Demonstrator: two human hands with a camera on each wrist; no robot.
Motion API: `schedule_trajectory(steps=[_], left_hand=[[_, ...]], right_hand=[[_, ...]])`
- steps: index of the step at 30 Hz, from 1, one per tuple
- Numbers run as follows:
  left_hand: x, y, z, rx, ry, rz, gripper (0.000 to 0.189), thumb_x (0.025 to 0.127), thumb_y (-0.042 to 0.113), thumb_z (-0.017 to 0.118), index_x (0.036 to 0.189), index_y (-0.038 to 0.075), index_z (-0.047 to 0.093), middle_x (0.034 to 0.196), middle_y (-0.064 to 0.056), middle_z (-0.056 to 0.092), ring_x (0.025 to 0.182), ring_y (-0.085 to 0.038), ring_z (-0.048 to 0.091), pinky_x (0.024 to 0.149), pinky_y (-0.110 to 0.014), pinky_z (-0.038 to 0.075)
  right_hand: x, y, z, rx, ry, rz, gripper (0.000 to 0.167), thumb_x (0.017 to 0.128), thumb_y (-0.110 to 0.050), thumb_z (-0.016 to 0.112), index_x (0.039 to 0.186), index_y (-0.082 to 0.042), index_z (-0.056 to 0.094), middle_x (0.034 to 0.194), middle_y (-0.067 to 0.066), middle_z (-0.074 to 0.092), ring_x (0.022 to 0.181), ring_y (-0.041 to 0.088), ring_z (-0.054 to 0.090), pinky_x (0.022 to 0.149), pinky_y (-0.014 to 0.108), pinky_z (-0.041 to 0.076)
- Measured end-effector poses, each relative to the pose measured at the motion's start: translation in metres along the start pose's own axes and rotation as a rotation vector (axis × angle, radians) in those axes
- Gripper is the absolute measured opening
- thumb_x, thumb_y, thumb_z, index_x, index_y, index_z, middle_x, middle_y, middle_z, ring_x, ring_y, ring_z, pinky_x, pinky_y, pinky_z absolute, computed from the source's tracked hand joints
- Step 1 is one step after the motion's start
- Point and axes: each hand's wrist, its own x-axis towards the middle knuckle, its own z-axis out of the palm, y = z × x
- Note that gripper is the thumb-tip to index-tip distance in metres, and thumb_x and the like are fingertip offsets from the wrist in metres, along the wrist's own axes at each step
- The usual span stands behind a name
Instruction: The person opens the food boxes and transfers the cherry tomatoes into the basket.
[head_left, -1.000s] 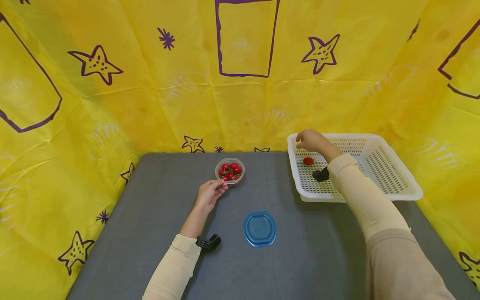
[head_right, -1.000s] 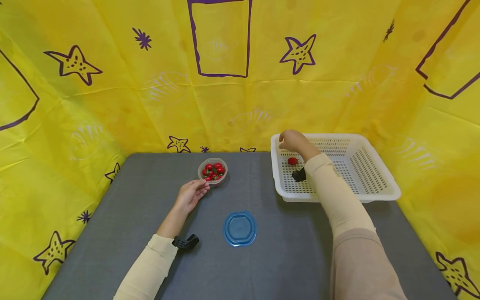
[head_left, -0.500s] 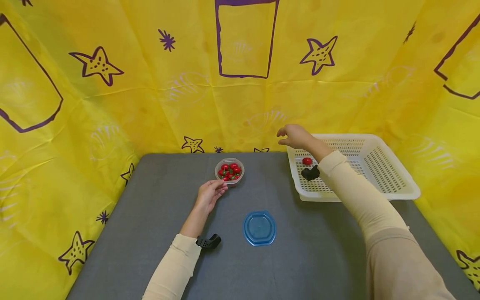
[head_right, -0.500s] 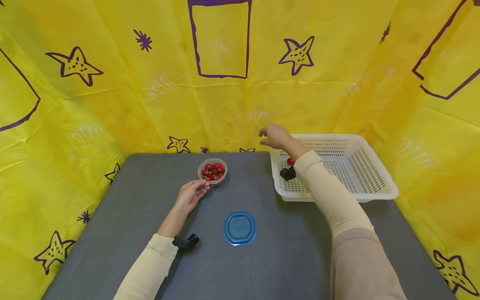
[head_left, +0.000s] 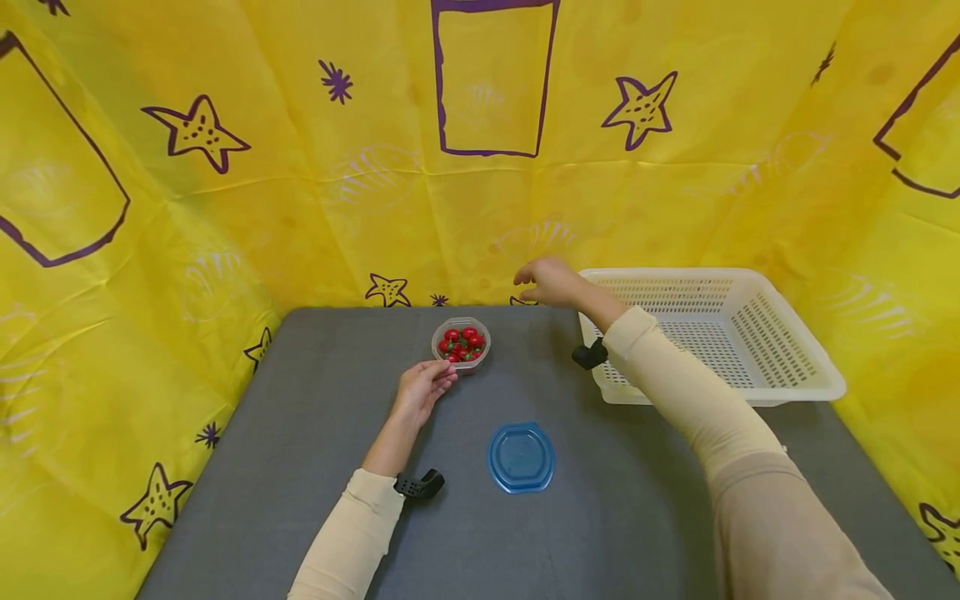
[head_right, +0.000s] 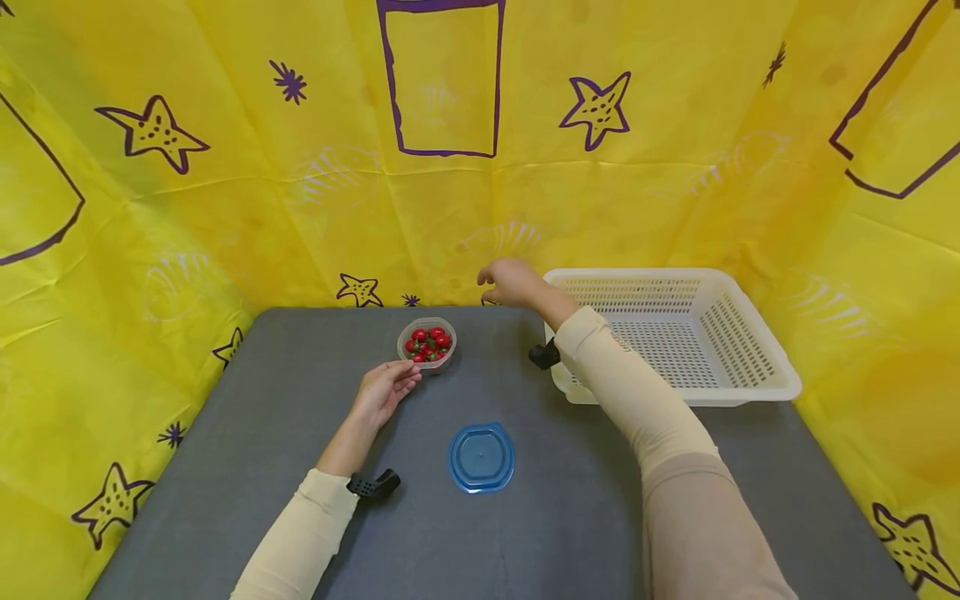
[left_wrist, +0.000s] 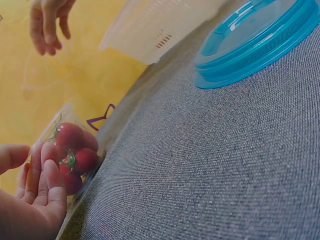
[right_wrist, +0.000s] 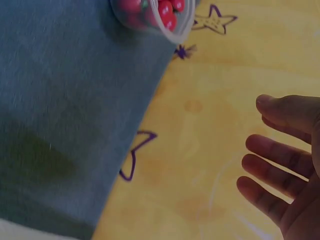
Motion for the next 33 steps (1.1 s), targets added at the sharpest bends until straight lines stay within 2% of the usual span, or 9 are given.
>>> schedule_trajectory(steps=[3, 12, 18, 25, 33], left_hand=[[0.000, 0.000, 0.000, 0.001, -0.001, 0.000, 0.014, 0.096, 0.012, 0.061, 0.105, 0.001, 0.061, 0.075, 0.005, 0.070, 0.070, -0.007, 0.067, 0.072, -0.020, 0.055], [0.000, 0.000, -0.002, -0.002, -0.015, 0.010, 0.017, 0.095, 0.011, 0.061, 0.107, -0.001, 0.060, 0.075, 0.005, 0.070, 0.071, -0.007, 0.067, 0.072, -0.021, 0.055], [0.001, 0.000, -0.001, 0.002, -0.015, 0.002, 0.016, 0.095, 0.011, 0.061, 0.106, -0.001, 0.061, 0.075, 0.004, 0.070, 0.070, -0.007, 0.067, 0.073, -0.022, 0.055], [0.000, 0.001, 0.000, 0.008, -0.019, 0.003, 0.023, 0.096, 0.011, 0.060, 0.112, -0.005, 0.059, 0.075, 0.005, 0.069, 0.070, -0.006, 0.067, 0.070, -0.020, 0.054], [0.000, 0.000, 0.000, 0.013, -0.001, 0.000, 0.020, 0.096, 0.011, 0.060, 0.110, -0.003, 0.060, 0.075, 0.005, 0.069, 0.070, -0.007, 0.067, 0.070, -0.020, 0.055]], right_hand=[[0.007, -0.008, 0.008, -0.001, -0.007, -0.019, 0.028, 0.089, -0.012, 0.067, 0.114, 0.000, 0.069, 0.116, 0.019, 0.069, 0.107, 0.035, 0.064, 0.094, 0.046, 0.050], [0.028, -0.034, 0.030, 0.040, -0.104, -0.044, 0.029, 0.092, -0.015, 0.065, 0.119, -0.003, 0.067, 0.120, 0.015, 0.067, 0.112, 0.031, 0.062, 0.098, 0.043, 0.049], [0.035, -0.047, 0.048, 0.017, -0.129, -0.078, 0.031, 0.091, -0.014, 0.067, 0.119, -0.001, 0.067, 0.119, 0.015, 0.068, 0.111, 0.029, 0.064, 0.098, 0.041, 0.050], [0.039, -0.054, 0.068, 0.060, -0.153, -0.091, 0.026, 0.090, -0.008, 0.066, 0.114, 0.000, 0.069, 0.116, 0.016, 0.069, 0.110, 0.031, 0.064, 0.098, 0.041, 0.050], [0.040, -0.058, 0.086, -0.093, -0.164, -0.096, 0.028, 0.089, -0.010, 0.067, 0.116, -0.002, 0.069, 0.112, 0.014, 0.068, 0.102, 0.027, 0.064, 0.093, 0.037, 0.052]])
